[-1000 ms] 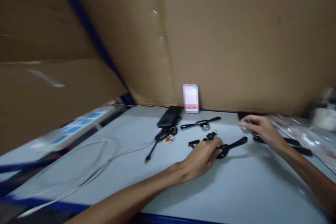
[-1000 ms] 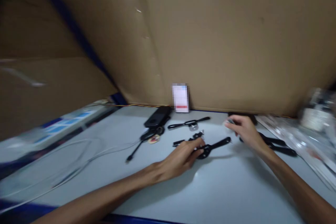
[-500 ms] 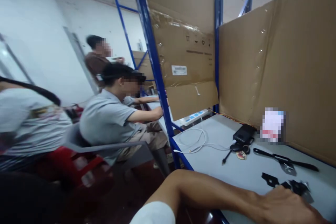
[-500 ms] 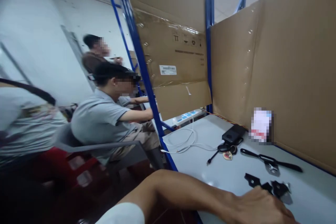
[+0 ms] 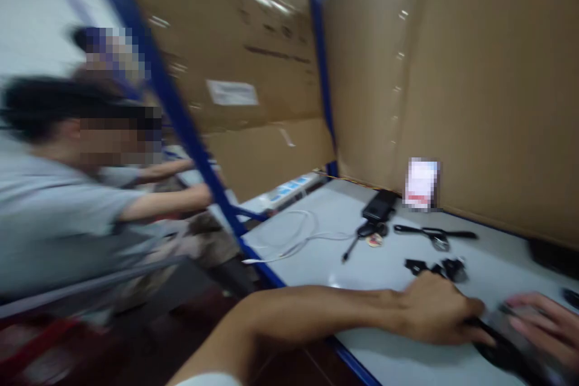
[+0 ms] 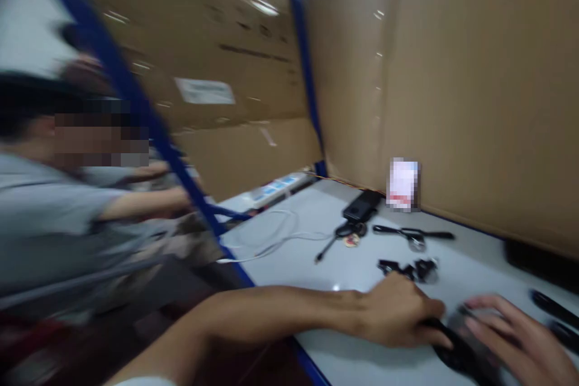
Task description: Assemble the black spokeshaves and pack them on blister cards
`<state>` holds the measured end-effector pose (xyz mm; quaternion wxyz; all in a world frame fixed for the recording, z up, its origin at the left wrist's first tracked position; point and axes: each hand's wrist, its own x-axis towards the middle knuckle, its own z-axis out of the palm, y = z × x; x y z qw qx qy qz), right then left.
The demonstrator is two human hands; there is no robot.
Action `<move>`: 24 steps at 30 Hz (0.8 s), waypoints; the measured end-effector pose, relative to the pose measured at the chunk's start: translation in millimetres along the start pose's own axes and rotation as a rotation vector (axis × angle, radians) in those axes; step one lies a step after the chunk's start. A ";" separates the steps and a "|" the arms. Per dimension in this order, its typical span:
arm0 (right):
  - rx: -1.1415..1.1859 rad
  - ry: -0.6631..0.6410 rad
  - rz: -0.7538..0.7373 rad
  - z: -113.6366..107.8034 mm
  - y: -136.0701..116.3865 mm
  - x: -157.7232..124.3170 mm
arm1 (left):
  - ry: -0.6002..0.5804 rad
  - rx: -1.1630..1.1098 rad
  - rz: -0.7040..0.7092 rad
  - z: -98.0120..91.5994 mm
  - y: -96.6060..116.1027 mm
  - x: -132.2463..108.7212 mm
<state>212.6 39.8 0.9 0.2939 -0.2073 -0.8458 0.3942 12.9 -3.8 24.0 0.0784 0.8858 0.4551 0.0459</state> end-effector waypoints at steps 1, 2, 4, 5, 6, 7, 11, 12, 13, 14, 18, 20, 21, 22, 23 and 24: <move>0.013 0.058 0.137 -6.6 -4.7 -9.8 | 0.011 0.010 -0.008 -1.2 1.2 -2.3; 0.045 0.118 0.285 -9.6 -10.1 -14.8 | 0.028 0.008 -0.005 -1.7 1.1 -4.2; 0.155 0.210 0.518 -9.7 -18.5 -12.3 | 0.060 -0.021 0.024 0.1 -2.4 -5.9; 0.214 0.235 0.575 -8.6 -20.8 -7.4 | 0.076 -0.027 0.028 1.9 -4.7 -5.8; 0.257 0.247 0.585 -7.5 -22.2 -2.1 | 0.079 -0.035 0.031 3.8 -6.5 -5.5; 0.293 0.255 0.594 -6.6 -23.4 2.5 | 0.088 -0.038 0.034 5.3 -7.4 -5.4; 0.316 0.213 0.609 -5.2 -28.4 5.9 | 0.055 -0.090 0.012 4.8 -4.5 -6.6; 0.309 0.203 0.606 -5.4 -28.9 4.3 | 0.039 -0.105 0.001 3.1 -3.5 -7.0; 0.302 0.195 0.602 -5.8 -28.8 2.8 | 0.023 -0.120 -0.009 1.3 -2.9 -7.1; 0.296 0.182 0.600 -6.1 -28.1 1.5 | 0.007 -0.136 -0.020 -0.6 -2.7 -7.1; 0.269 0.138 0.563 -6.1 -25.6 0.7 | -0.051 -0.226 -0.065 -6.7 -4.3 -6.2; 0.235 0.145 0.521 -5.5 -26.3 1.1 | -0.079 -0.267 -0.073 -9.0 -5.1 -5.7; 0.210 0.150 0.508 -5.3 -27.1 1.0 | -0.090 -0.285 -0.078 -10.2 -5.2 -5.5; 0.178 0.155 0.499 -5.3 -28.1 0.8 | -0.099 -0.301 -0.088 -11.2 -5.2 -5.3; 0.136 0.155 0.496 -5.5 -29.2 0.3 | -0.105 -0.317 -0.101 -12.3 -5.1 -5.1; 0.088 0.153 0.497 -5.8 -30.2 -0.4 | -0.108 -0.331 -0.113 -13.1 -4.9 -5.0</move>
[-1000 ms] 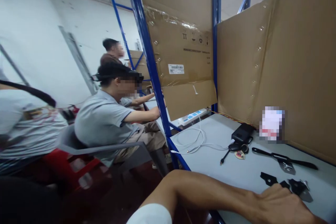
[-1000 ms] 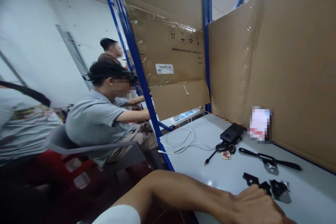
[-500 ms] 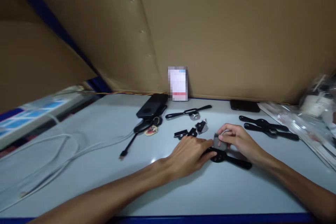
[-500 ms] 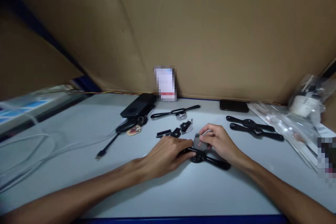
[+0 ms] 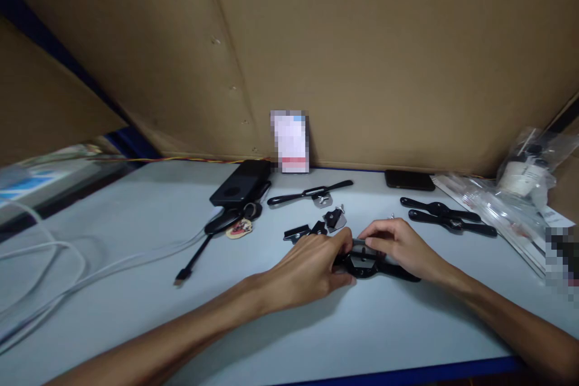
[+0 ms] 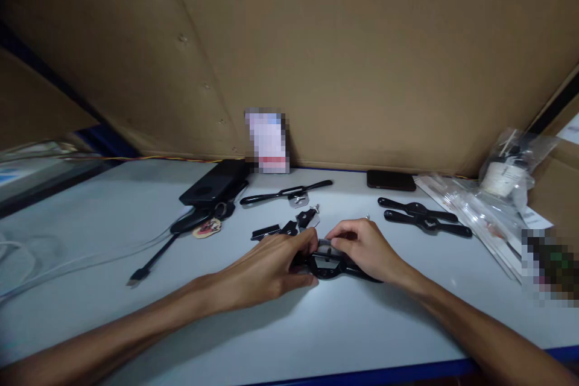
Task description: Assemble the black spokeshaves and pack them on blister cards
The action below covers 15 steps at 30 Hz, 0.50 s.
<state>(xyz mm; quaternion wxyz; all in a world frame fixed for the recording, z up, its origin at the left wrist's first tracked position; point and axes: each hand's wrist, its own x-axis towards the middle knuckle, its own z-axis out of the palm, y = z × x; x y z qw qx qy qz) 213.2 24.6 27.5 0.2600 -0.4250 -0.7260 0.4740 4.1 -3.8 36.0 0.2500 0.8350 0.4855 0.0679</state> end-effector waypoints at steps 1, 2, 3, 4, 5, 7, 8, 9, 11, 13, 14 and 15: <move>-0.047 0.013 -0.002 -0.5 -0.5 -1.0 | -0.001 -0.013 -0.008 -0.6 0.5 0.0; -0.091 0.026 -0.006 -0.9 -1.0 -1.9 | -0.002 -0.025 -0.011 -1.0 0.9 -0.1; -0.125 0.033 -0.009 -1.3 -1.4 -2.8 | -0.005 -0.037 -0.009 -1.3 1.3 -0.1; -0.148 0.036 -0.012 -1.5 -1.9 -3.6 | -0.009 -0.046 -0.004 -1.5 1.6 -0.2; -0.160 0.038 -0.014 -1.5 -2.7 -4.5 | -0.013 -0.053 0.001 -1.6 1.9 -0.3; -0.184 0.025 -0.026 -1.2 -4.7 -6.8 | -0.022 -0.049 0.007 -2.0 2.6 -0.4; -0.212 0.009 -0.037 -0.9 -5.9 -8.3 | -0.027 -0.041 0.004 -2.2 3.0 -0.3; -0.256 -0.008 -0.049 -0.5 -7.2 -10.0 | -0.032 -0.029 -0.003 -2.5 3.4 -0.2; -0.371 -0.036 -0.073 0.4 -9.1 -13.4 | -0.045 -0.009 -0.015 -2.8 3.7 0.0; -0.463 -0.045 -0.078 1.0 -9.6 -16.1 | -0.052 0.004 -0.018 -2.4 3.3 0.0; -0.484 -0.045 -0.075 1.1 -9.4 -16.9 | -0.051 0.008 -0.015 -1.9 2.9 0.0; -0.489 -0.050 -0.072 1.1 -8.9 -17.4 | -0.047 0.012 -0.007 -1.2 2.2 0.0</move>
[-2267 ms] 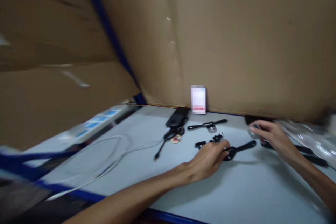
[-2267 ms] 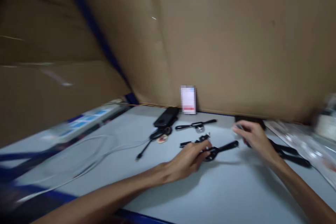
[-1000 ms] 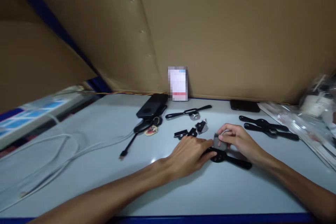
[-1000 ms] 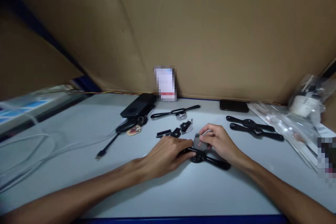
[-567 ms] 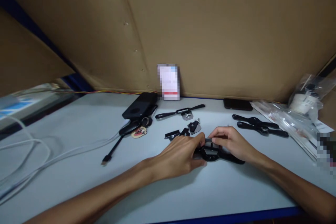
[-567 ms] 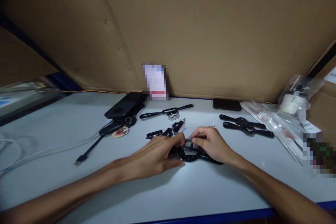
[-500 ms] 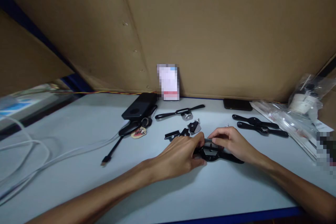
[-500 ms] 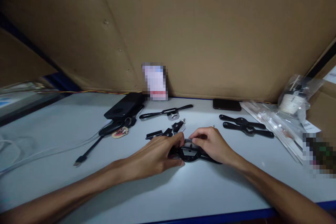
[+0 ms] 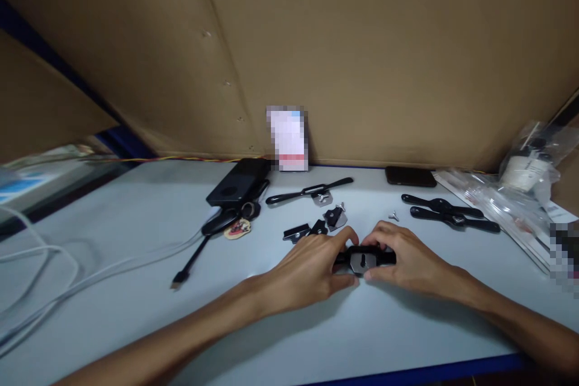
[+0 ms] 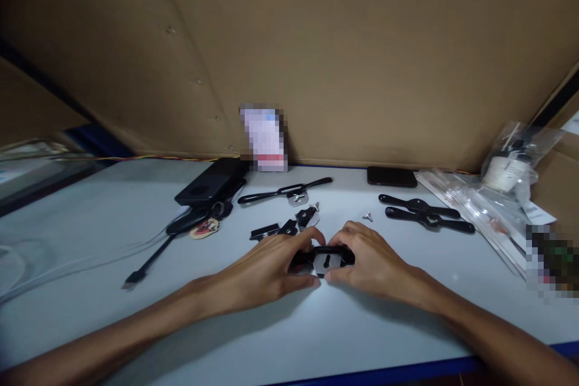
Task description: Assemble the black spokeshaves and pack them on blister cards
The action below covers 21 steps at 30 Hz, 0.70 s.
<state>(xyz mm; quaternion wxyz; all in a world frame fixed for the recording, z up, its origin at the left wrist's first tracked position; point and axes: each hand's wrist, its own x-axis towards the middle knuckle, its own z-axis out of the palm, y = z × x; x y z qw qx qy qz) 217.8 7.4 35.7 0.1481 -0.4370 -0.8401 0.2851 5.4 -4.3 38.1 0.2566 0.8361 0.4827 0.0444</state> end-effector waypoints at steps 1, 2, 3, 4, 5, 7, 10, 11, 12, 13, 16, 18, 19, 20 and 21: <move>0.004 -0.007 -0.004 0.0 0.5 -0.2 | 0.007 0.004 0.011 0.9 -0.8 0.0; 0.011 -0.015 -0.015 -0.1 1.0 -0.1 | 0.019 0.008 0.022 1.8 -1.5 0.0; 0.017 -0.021 -0.028 -0.1 1.3 0.0 | 0.032 0.011 0.033 2.8 -2.3 0.2; 0.019 -0.026 -0.038 -0.1 1.4 0.1 | 0.042 0.012 0.043 3.8 -3.0 0.4; 0.017 -0.029 -0.045 0.1 1.1 0.0 | 0.050 0.014 0.049 4.7 -3.6 0.6; 0.004 -0.031 -0.045 1.2 -0.5 -0.6 | 0.061 0.022 0.057 5.9 -4.4 1.2; -0.011 -0.034 -0.049 0.7 -2.4 -1.8 | 0.061 0.041 0.058 6.1 -4.5 1.5; -0.002 -0.019 -0.058 -1.6 -1.6 -1.8 | 0.063 0.042 0.058 5.9 -4.4 1.3; 0.014 0.021 -0.068 -5.4 0.4 -1.3 | 0.068 0.040 0.060 5.7 -4.2 1.1; 0.029 0.093 -0.077 -10.9 3.7 -0.4 | 0.077 0.037 0.065 5.5 -4.1 0.9; -0.039 0.433 -0.042 -33.6 20.6 4.1 | 0.095 0.021 0.087 5.3 -4.1 0.7; -0.180 0.554 0.031 -46.3 34.1 7.4 | 0.090 0.016 0.089 5.4 -4.3 1.0; -0.243 0.547 0.062 -49.8 40.1 8.8 | 0.087 0.014 0.085 5.5 -4.4 1.2; -0.298 0.513 0.080 -50.9 44.9 9.9 | 0.083 0.013 0.081 5.6 -4.5 1.4; -0.345 0.461 0.082 -49.8 48.3 10.8 | 0.080 0.012 0.079 5.7 -4.6 1.5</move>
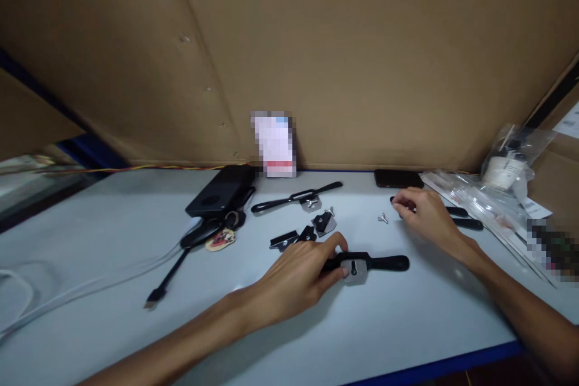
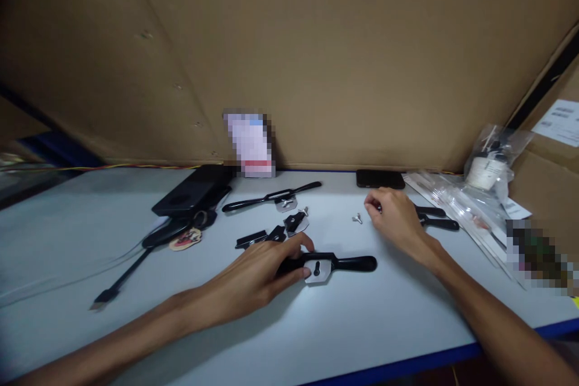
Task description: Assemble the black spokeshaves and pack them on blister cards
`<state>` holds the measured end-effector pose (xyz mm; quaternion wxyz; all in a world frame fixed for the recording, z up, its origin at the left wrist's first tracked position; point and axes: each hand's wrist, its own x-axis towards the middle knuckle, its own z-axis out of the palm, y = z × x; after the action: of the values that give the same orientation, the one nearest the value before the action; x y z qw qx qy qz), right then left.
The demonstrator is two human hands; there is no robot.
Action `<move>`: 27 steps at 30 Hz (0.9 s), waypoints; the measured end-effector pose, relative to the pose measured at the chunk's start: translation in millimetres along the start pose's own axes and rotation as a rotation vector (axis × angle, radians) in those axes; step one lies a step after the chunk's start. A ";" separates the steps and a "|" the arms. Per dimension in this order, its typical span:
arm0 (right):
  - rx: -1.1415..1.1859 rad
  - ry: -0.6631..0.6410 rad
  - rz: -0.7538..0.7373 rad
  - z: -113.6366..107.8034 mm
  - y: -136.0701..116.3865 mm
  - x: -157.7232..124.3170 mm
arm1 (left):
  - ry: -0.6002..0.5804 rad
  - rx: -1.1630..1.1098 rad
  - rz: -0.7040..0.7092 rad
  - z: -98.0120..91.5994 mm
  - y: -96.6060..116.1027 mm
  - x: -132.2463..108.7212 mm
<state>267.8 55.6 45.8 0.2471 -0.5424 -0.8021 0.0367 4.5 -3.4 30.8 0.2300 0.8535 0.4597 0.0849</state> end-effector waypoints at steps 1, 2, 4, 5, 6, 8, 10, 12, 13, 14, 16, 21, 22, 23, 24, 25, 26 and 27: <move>-0.041 -0.048 -0.027 3.4 0.9 -0.8 | -0.002 0.000 0.000 0.1 0.0 0.0; -0.082 -0.091 -0.059 7.3 0.2 -2.3 | -0.002 0.002 0.002 0.1 0.0 -0.1; -0.165 -0.163 -0.115 14.8 -4.0 -6.1 | 0.003 0.011 0.006 0.1 0.0 -0.6; -0.199 -0.190 -0.129 17.8 -6.3 -7.9 | 0.010 0.016 0.009 0.2 0.0 -0.8; -0.223 -0.210 -0.136 20.1 -8.3 -9.4 | 0.018 0.021 0.011 0.3 -0.1 -1.0; -0.238 -0.214 -0.135 22.9 -10.1 -11.1 | 0.026 0.026 0.017 0.7 -0.6 -1.1; -0.211 -0.181 -0.127 24.3 -9.3 -11.6 | 0.029 0.029 0.024 1.4 -1.2 -1.0; -0.153 -0.138 -0.127 25.4 -8.3 -11.4 | 0.031 0.030 0.031 2.4 -2.0 -0.6; -0.119 -0.121 -0.130 25.8 -8.5 -11.3 | 0.033 0.027 0.036 3.0 -2.5 -0.4; -0.085 -0.109 -0.132 26.2 -9.4 -11.3 | 0.037 0.024 0.042 3.5 -3.0 -0.3; -0.036 -0.097 -0.136 26.8 -13.7 -11.6 | 0.044 0.014 0.055 4.6 -3.9 -0.2; 0.009 -0.092 -0.154 27.7 -25.9 -13.3 | 0.056 0.027 0.085 5.5 -4.7 -0.9; 0.017 -0.093 -0.153 28.1 -26.5 -13.4 | 0.059 0.035 0.089 5.4 -4.5 -1.1; 0.029 -0.095 -0.148 28.8 -26.3 -13.3 | 0.063 0.045 0.094 5.4 -4.1 -1.4; 0.043 -0.101 -0.144 29.6 -25.6 -12.8 | 0.067 0.057 0.098 5.3 -3.5 -1.8; 0.059 -0.110 -0.141 30.8 -24.6 -11.9 | 0.070 0.070 0.101 5.4 -2.9 -2.1; 0.076 -0.121 -0.143 32.2 -23.9 -10.3 | 0.074 0.084 0.102 5.5 -2.2 -2.5; 0.088 -0.131 -0.151 34.0 -23.8 -8.1 | 0.076 0.097 0.101 5.7 -1.5 -2.9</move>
<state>235.1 45.8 20.9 0.2199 -0.4656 -0.8527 0.0885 3.7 -6.9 25.2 0.1663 0.8819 0.4281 0.1064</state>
